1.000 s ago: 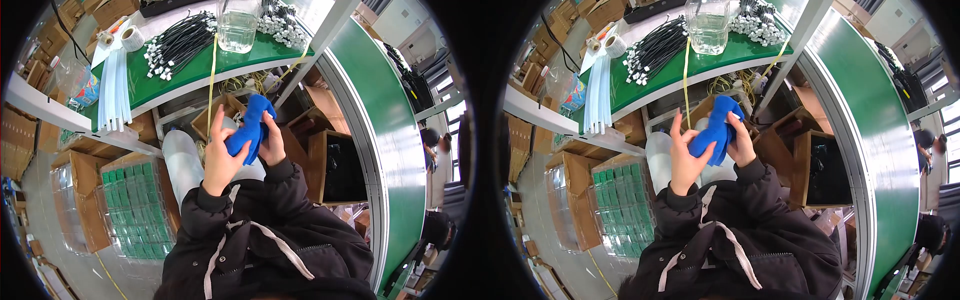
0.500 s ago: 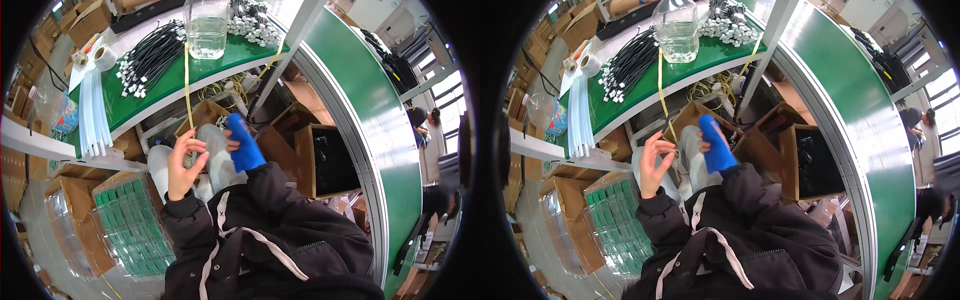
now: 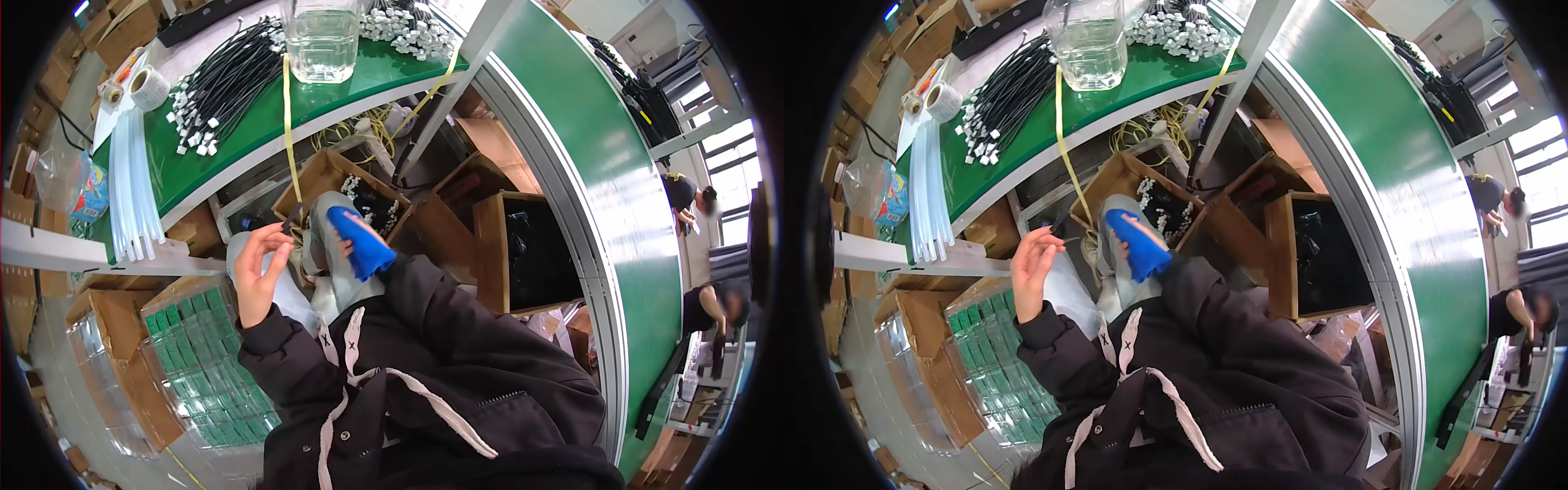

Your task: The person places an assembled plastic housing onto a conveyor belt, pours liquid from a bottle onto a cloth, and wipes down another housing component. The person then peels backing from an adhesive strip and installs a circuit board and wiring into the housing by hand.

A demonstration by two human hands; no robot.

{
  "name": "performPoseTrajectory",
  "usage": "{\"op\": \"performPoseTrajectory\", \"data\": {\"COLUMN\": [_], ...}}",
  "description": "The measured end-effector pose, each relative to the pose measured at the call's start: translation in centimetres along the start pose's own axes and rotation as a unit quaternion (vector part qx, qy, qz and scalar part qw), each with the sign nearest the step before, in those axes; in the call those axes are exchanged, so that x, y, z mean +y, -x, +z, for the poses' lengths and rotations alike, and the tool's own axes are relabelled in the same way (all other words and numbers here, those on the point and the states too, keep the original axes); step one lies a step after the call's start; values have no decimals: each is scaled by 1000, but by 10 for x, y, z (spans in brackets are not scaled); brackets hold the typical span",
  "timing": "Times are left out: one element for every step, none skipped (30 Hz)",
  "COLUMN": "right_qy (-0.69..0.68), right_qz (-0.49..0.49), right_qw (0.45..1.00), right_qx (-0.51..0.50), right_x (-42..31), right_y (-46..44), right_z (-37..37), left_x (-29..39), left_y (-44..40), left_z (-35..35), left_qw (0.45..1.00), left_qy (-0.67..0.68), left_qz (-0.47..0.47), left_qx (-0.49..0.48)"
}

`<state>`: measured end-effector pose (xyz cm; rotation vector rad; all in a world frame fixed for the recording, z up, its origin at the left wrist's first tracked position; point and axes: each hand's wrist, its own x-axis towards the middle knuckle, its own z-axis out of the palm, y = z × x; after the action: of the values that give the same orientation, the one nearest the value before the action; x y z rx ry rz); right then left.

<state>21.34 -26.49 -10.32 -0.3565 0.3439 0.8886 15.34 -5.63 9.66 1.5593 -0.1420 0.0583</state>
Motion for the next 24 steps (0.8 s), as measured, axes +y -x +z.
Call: {"op": "performPoseTrajectory", "data": {"right_qy": [9, 128, 182, 165, 148, 134, 120, 107, 122, 137, 152, 151, 149, 147, 152, 155, 158, 148, 151, 151, 151, 132, 113, 146], "right_qz": [3, -39, -25, -12, 1, 2, 4, 6, -4, -13, -22, -17, -13, -11, -6, -4, -6, -25, -14, -25, -37, -25, -14, -26], "right_qw": [1000, 989, 975, 978, 980, 986, 990, 993, 991, 988, 985, 985, 985, 984, 983, 982, 981, 983, 985, 986, 987, 990, 993, 987], "right_qx": [11, 64, 125, 129, 132, 102, 72, 43, 54, 64, 75, 82, 90, 99, 101, 104, 109, 103, 88, 68, 48, 36, 22, 56], "right_x": [8, 13, 12, 11, 11, 11, 10, 8, 7, 7, 8, 9, 9, 8, 8, 9, 8, 9, 9, 9, 8, 3, 0, -2], "right_y": [2, 3, 13, 13, 10, 4, -4, -11, -9, -7, -5, -4, -3, 0, 0, 0, 2, 7, 2, -4, -4, 6, 16, 8], "right_z": [9, 16, 36, 36, 37, 28, 14, 0, 4, 7, 10, 14, 17, 20, 21, 23, 25, 32, 23, 15, 10, 15, 21, -16], "left_x": [0, -1, -1, 0, 0, 0, 0, -1, -2, -3, -3, -3, -3, -2, -1, -1, -4, -5, -6, -6, -6, -6, -8, -6], "left_y": [0, 0, 0, 0, 1, 1, 0, -1, -1, -2, -2, -2, -2, -2, -1, -1, -1, -1, -2, -2, -2, -2, -1, 0], "left_z": [-1, -1, -2, -3, -3, -4, -5, -6, -7, -7, -8, -8, -7, -7, -6, -5, -6, -7, -8, -8, -9, -10, -12, -12], "left_qw": [1000, 999, 999, 999, 999, 999, 999, 999, 999, 999, 999, 999, 999, 999, 999, 999, 999, 999, 999, 999, 999, 1000, 1000, 1000], "left_qy": [16, 32, 47, 43, 42, 41, 40, 40, 40, 39, 38, 37, 36, 40, 44, 49, 52, 48, 45, 38, 32, 12, 12, 2], "left_qz": [1, 2, 3, 2, -1, -3, -3, -6, -8, -11, -11, -12, -12, -9, -5, -1, 9, 13, 18, 20, 21, 20, 20, 16], "left_qx": [2, 5, 7, 7, 8, 9, 11, 10, 9, 9, 7, 5, 1, 6, 8, 6, 6, 8, 8, 9, 8, 9, 10, 20]}}
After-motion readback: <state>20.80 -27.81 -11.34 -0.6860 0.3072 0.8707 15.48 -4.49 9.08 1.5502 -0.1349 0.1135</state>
